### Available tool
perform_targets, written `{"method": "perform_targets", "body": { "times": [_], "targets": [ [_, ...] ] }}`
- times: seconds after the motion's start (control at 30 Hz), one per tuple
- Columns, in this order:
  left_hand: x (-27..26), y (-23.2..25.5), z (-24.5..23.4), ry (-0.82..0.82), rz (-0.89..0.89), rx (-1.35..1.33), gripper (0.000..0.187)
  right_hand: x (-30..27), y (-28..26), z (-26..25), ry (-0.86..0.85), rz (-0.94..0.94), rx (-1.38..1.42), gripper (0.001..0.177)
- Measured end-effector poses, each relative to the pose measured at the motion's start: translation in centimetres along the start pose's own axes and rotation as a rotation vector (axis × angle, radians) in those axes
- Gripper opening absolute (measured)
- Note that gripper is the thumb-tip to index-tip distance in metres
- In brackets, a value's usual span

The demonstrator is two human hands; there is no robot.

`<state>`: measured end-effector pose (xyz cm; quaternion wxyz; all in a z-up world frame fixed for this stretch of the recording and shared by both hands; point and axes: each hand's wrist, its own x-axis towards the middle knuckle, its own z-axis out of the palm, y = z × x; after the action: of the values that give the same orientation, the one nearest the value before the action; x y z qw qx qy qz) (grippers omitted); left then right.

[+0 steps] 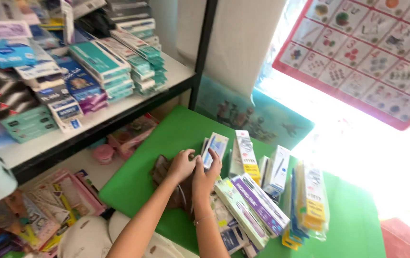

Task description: Organizing and restocking various boxed stationery and toy items on a green surface and shelving.

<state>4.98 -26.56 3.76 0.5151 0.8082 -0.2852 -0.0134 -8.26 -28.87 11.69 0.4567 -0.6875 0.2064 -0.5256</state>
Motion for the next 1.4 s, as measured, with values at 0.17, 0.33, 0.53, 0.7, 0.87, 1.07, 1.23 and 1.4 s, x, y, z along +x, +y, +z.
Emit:
{"method": "perform_targets", "body": {
  "times": [0.17,0.33,0.53,0.7,0.87,1.07,1.23,1.4],
  "targets": [
    [2.4,0.6,2.8,-0.209,-0.132,-0.008,0.052,3.4,1.6,1.2,0.020,0.223,-0.047,0.058],
    [2.2,0.4,1.6,-0.285,-0.341,-0.166,0.043,3.8,2.5,2.5,0.028,0.520,0.042,0.066],
    [1.8,-2.3,3.3,-0.277,-0.264,-0.116,0.046,3.9,1.9,1.6,0.047,0.517,0.196,0.066],
    [0.7,1.9,0.6,-0.353,-0.498,-0.135,0.034,4.4,2.2,0.9,0.104,0.771,0.482,0.070],
    [1.1,-2.2,-2.0,-0.223,-0.577,-0.439,0.035,4.2,4.0,2.2,0.037,0.652,0.043,0.068],
    [-4.3,2.5,-14.7,0.049,-0.553,-0.694,0.043,1.8,1.2,3.2,-0.119,0.126,-0.108,0.068],
    [-7.5,-2.1,-22.1,0.168,-0.432,-0.887,0.045,0.4,-7.3,1.5,-0.344,-0.125,-0.107,0.085],
    [-10.3,-4.0,-24.6,0.063,-0.520,-0.946,0.074,-3.7,-7.0,1.2,-0.983,-0.018,0.359,0.107]
  ]
}}
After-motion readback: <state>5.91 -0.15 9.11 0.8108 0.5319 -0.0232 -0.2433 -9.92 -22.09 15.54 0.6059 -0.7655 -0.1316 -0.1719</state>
